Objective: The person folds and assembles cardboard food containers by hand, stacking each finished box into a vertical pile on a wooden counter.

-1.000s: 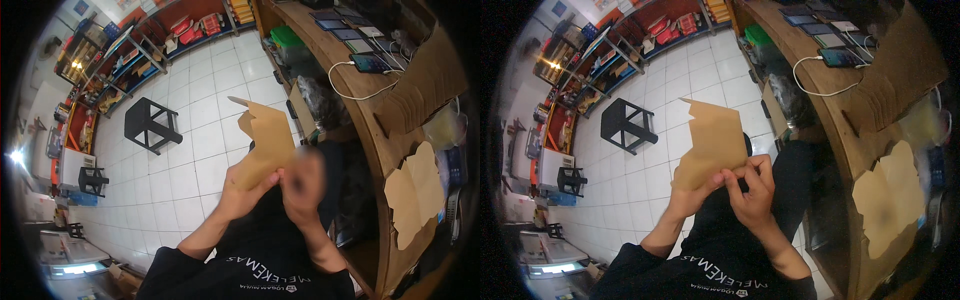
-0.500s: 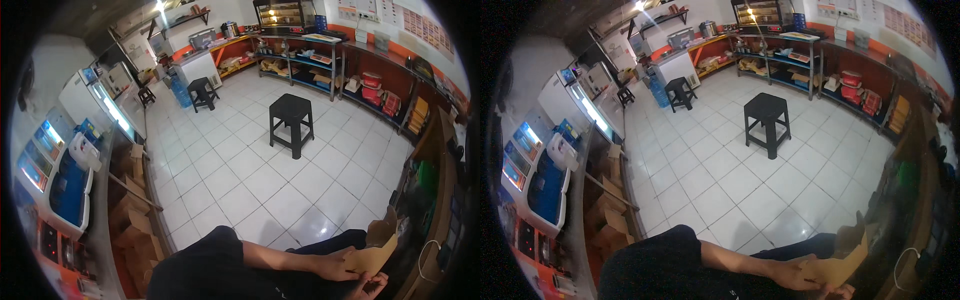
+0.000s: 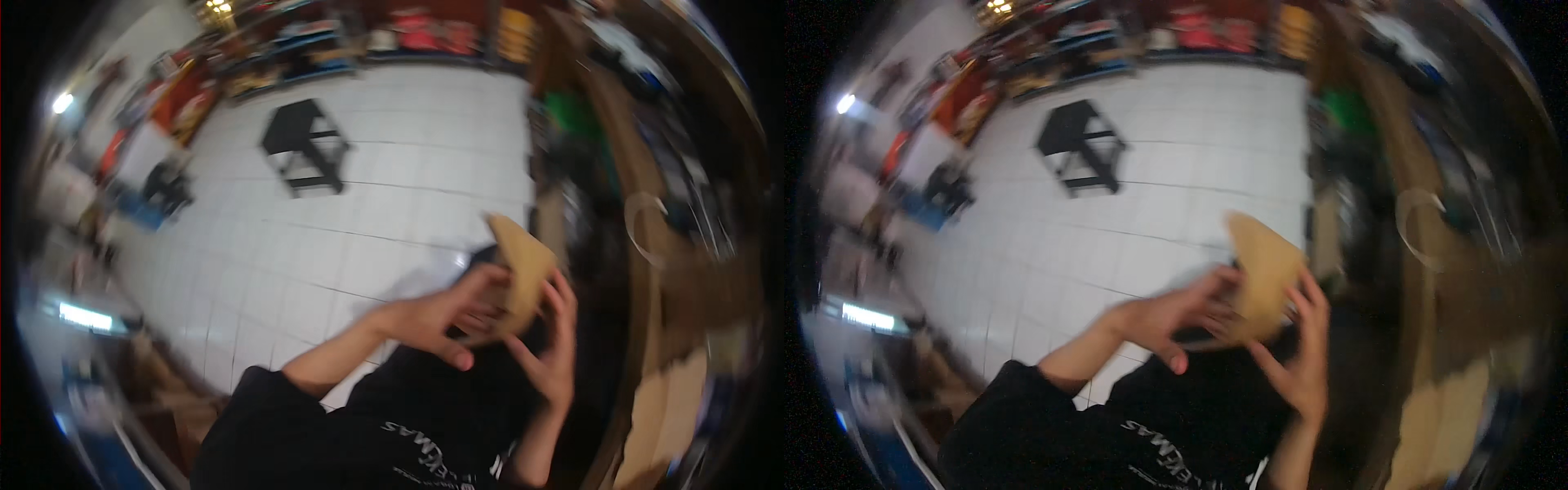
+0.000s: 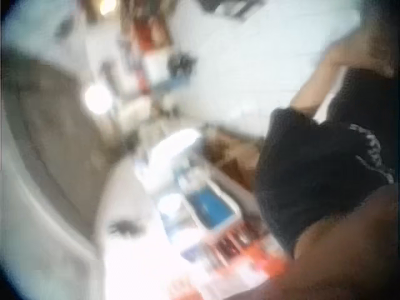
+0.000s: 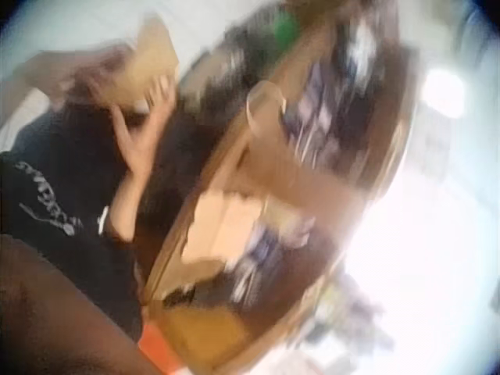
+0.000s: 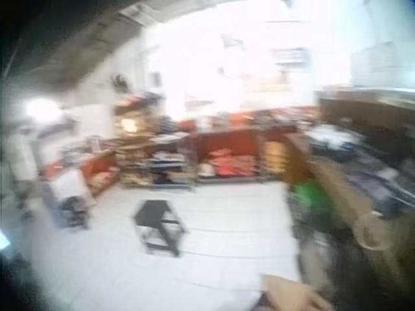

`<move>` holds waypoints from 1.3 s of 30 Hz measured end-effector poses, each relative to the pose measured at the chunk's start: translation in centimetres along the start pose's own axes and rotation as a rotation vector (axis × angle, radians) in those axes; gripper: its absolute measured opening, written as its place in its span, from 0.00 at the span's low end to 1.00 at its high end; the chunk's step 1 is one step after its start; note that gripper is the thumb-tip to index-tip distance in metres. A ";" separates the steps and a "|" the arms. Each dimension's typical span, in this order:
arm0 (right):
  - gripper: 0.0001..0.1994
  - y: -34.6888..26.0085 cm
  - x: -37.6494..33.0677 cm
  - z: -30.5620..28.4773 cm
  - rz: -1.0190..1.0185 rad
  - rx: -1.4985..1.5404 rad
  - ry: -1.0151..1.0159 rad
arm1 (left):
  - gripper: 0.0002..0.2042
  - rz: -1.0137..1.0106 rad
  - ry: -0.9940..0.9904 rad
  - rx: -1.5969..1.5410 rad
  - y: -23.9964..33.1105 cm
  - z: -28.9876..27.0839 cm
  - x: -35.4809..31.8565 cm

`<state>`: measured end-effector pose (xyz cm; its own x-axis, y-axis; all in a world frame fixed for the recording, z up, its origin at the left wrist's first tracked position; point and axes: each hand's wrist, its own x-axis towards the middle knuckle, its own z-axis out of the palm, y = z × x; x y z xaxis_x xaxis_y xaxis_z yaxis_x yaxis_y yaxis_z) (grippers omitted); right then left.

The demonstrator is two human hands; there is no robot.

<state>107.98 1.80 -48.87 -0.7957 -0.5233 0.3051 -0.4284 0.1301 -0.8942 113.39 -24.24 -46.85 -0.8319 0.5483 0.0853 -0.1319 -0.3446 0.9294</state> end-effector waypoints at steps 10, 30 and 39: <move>0.39 0.4 -1.8 1.7 -0.062 -0.363 0.284 | 0.16 -0.057 0.349 0.942 0.3 4.7 4.2; 0.14 3.9 -4.5 4.0 -0.179 -0.185 0.417 | 0.08 0.248 -0.046 1.681 -0.7 5.6 6.3; 0.07 1.2 -5.1 -0.3 -0.080 0.132 0.308 | 0.15 -0.007 -0.015 1.374 3.0 6.4 7.9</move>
<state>111.44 4.88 -51.39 -0.8624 -0.2459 0.4425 -0.4516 -0.0213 -0.8920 109.89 -16.07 -41.13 -0.8263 0.5582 0.0752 0.5062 0.6775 0.5336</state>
